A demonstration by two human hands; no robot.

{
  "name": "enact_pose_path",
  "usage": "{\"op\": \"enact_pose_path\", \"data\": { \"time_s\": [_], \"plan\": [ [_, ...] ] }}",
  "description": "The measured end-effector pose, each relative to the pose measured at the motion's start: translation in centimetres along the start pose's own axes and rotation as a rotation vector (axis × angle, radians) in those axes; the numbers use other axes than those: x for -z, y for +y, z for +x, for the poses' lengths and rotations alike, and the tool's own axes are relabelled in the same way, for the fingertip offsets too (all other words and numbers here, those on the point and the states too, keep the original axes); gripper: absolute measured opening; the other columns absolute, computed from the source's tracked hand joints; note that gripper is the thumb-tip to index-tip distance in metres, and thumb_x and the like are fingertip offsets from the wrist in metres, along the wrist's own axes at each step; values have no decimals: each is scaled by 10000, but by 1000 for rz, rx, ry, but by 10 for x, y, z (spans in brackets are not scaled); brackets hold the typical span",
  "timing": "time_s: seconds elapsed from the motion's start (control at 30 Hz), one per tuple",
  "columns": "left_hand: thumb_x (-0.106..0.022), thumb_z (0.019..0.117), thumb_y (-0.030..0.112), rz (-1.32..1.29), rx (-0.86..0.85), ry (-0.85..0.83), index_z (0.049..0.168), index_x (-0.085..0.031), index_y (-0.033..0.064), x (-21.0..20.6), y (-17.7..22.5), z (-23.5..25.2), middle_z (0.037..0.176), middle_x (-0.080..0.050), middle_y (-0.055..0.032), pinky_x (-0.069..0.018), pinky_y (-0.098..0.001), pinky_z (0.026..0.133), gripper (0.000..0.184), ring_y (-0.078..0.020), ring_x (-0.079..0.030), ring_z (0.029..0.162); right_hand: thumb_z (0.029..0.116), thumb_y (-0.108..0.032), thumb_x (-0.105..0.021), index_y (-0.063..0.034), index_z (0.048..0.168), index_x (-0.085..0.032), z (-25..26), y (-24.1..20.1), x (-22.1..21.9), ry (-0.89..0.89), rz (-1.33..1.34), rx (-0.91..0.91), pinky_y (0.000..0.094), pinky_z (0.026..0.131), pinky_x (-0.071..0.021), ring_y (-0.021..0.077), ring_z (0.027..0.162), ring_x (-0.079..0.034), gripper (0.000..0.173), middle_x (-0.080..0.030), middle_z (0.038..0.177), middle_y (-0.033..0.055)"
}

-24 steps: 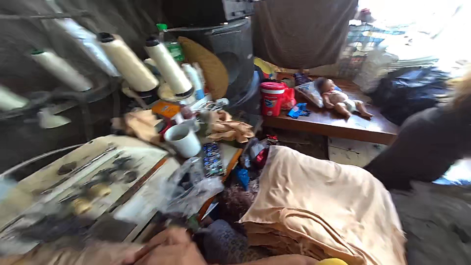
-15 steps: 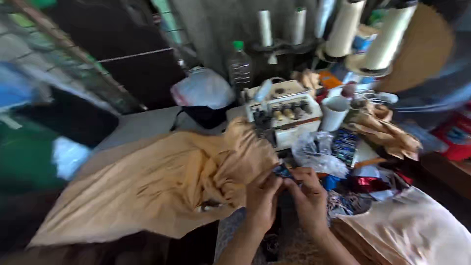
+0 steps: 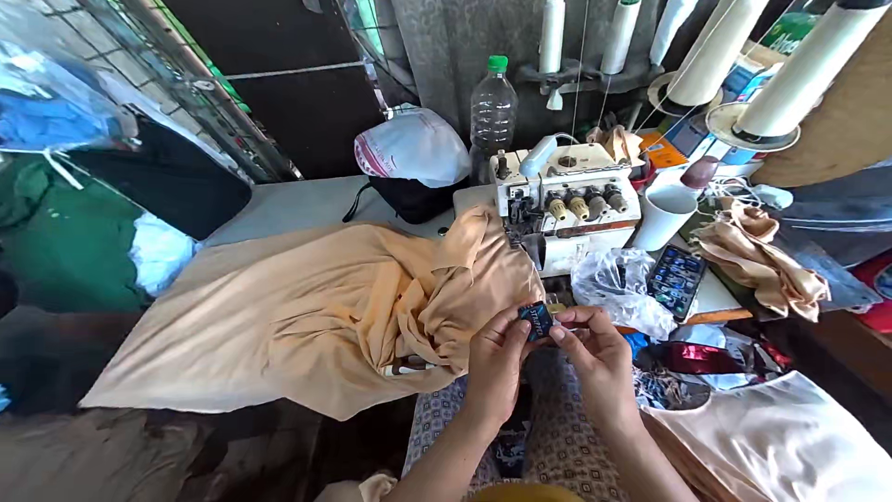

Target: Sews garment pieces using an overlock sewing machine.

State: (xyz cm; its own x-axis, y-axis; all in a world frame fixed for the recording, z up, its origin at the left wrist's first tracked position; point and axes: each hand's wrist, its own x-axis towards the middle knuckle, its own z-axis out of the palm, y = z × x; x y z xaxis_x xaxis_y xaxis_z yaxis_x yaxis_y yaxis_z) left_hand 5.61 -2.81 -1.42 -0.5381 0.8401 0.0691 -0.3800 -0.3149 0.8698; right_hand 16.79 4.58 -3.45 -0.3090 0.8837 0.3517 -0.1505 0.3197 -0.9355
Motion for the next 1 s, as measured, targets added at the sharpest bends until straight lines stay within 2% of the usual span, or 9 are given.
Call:
{"op": "enact_pose_path", "data": {
  "time_s": [0.1, 0.23, 0.43, 0.5, 0.53, 0.63, 0.8, 0.9, 1.0],
  "plan": [
    [-472, 1021, -27, 99, -25, -26, 1347, -569, -79, 1, -1, -1, 1209, -694, -128, -618, -369, 892, 345, -180, -721, 998, 891, -259, -722, -118, 1048, -759, 4, -2, 1, -18, -56, -24, 159, 713, -519, 59, 934, -625, 214, -659, 1038, 7],
    [-476, 1024, -6, 276, -111, -89, 1394, -533, -78, 7, -3, -3, 1264, -677, -120, -618, -331, 886, 381, -139, -718, 993, 873, -183, -741, -118, 965, -775, 5, -4, 1, -30, -84, -12, 136, 715, -540, 47, 935, -634, 118, -663, 1007, 1],
    [-523, 996, 6, 472, -213, -122, 1366, -584, -51, 11, -4, -4, 1075, -728, -54, -570, -195, 736, 379, -25, -667, 794, 864, -141, -743, -120, 876, -771, 5, -3, 3, -25, -51, 16, 122, 699, -520, 34, 905, -622, 37, -655, 965, -7],
    [-556, 984, 29, 450, -193, -132, 1291, -621, -46, 12, -3, -3, 1095, -728, -58, -597, -234, 782, 323, -56, -698, 858, 869, -138, -726, -114, 866, -754, 5, -4, 2, -33, -34, -9, 119, 686, -514, 27, 875, -619, 36, -650, 950, -6],
    [-592, 974, 41, 421, -177, -127, 1212, -651, -38, 12, -3, -3, 1051, -731, -48, -616, -263, 806, 257, -79, -712, 879, 870, -134, -721, -110, 860, -747, 5, -5, 2, -39, -24, -24, 119, 672, -514, 23, 850, -620, 37, -649, 944, -6],
    [-664, 943, 59, 403, -184, -49, 957, -698, 18, 13, -6, -1, 828, -717, 23, -601, -232, 712, 55, -45, -689, 741, 873, -139, -715, -98, 849, -729, 4, -7, 2, -66, -9, -63, 115, 656, -517, 10, 809, -618, 49, -646, 946, -5],
    [-686, 931, 56, 370, -153, 6, 881, -702, 46, 15, -6, 2, 753, -686, 31, -588, -226, 651, 53, -50, -663, 668, 893, -141, -704, -74, 885, -726, 1, -7, -1, -91, 1, -86, 124, 683, -550, 9, 807, -637, 71, -646, 949, 3],
    [-685, 932, 66, 349, -155, 32, 851, -686, 57, 17, -7, 3, 733, -662, 31, -583, -231, 629, 82, -56, -651, 652, 926, -77, -674, -47, 971, -697, 1, -7, -1, -139, 77, -71, 157, 689, -568, 15, 746, -658, 58, -704, 886, -17],
    [-694, 928, 68, 354, -193, 36, 830, -681, 62, 20, -9, 5, 710, -642, 37, -557, -212, 596, 99, -40, -620, 620, 921, -43, -669, -28, 976, -704, 1, -6, -2, -154, 116, -74, 173, 652, -571, 29, 689, -655, 67, -711, 844, -13]
  ]
}}
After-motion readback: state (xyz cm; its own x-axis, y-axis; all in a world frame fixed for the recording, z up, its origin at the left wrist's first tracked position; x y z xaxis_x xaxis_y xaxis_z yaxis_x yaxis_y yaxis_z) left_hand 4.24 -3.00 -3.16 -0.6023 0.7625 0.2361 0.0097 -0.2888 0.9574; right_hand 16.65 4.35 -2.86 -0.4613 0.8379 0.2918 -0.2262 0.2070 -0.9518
